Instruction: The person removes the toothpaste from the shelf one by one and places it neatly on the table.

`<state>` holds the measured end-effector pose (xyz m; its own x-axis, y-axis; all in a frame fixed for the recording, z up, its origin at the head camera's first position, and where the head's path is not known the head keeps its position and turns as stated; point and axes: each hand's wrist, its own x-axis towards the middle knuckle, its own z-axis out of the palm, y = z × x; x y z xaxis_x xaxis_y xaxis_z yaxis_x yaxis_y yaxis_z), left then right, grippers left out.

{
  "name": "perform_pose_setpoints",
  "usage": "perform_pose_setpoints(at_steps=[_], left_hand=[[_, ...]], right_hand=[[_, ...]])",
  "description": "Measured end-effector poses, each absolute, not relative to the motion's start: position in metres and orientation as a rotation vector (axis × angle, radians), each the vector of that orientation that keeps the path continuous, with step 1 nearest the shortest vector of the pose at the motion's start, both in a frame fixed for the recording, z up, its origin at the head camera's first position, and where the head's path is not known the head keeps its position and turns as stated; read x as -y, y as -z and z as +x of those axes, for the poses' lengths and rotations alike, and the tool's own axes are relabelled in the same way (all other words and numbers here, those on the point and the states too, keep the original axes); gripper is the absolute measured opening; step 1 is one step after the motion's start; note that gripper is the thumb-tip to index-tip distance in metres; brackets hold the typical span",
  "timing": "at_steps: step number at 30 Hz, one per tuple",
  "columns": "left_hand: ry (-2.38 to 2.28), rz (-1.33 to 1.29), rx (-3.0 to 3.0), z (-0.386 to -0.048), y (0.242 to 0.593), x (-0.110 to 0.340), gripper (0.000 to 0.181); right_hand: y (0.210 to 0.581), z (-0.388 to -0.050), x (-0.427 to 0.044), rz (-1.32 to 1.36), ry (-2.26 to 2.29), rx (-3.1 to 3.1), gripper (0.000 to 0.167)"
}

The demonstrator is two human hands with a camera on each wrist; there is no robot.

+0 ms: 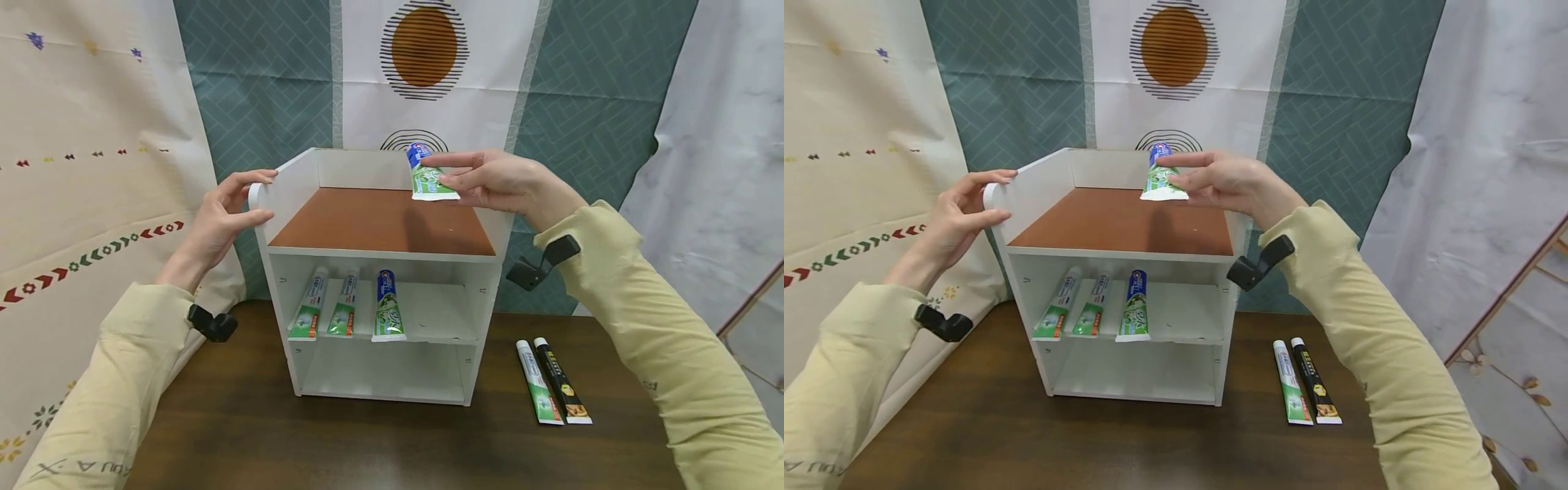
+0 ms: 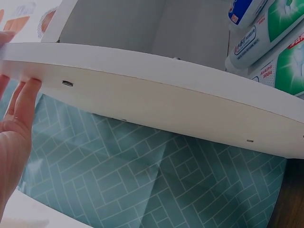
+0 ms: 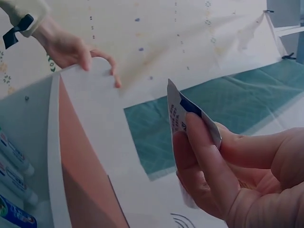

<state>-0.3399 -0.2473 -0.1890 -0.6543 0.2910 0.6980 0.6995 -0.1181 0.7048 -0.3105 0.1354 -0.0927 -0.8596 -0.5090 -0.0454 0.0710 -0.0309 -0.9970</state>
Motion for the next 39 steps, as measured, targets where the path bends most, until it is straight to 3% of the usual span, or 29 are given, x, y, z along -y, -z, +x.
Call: perform_pose_setpoints(at_steps=[9,27,39], left_hand=[[1.839,-1.105,1.839,-0.340,0.188,0.247,0.043],[1.870,-1.108,1.816,-0.339,0.190,0.247,0.044],[1.878,-1.116,1.807,-0.339,0.189,0.246,0.044]], right_hand=[[0.085,-0.298,-0.183,-0.428,1.996,-1.853,0.034],[0.091,-0.294,-0.253,-0.467,2.033,-1.740,0.035],[0.126,-0.291,-0.298,-0.364,1.994,-1.870,0.039]])
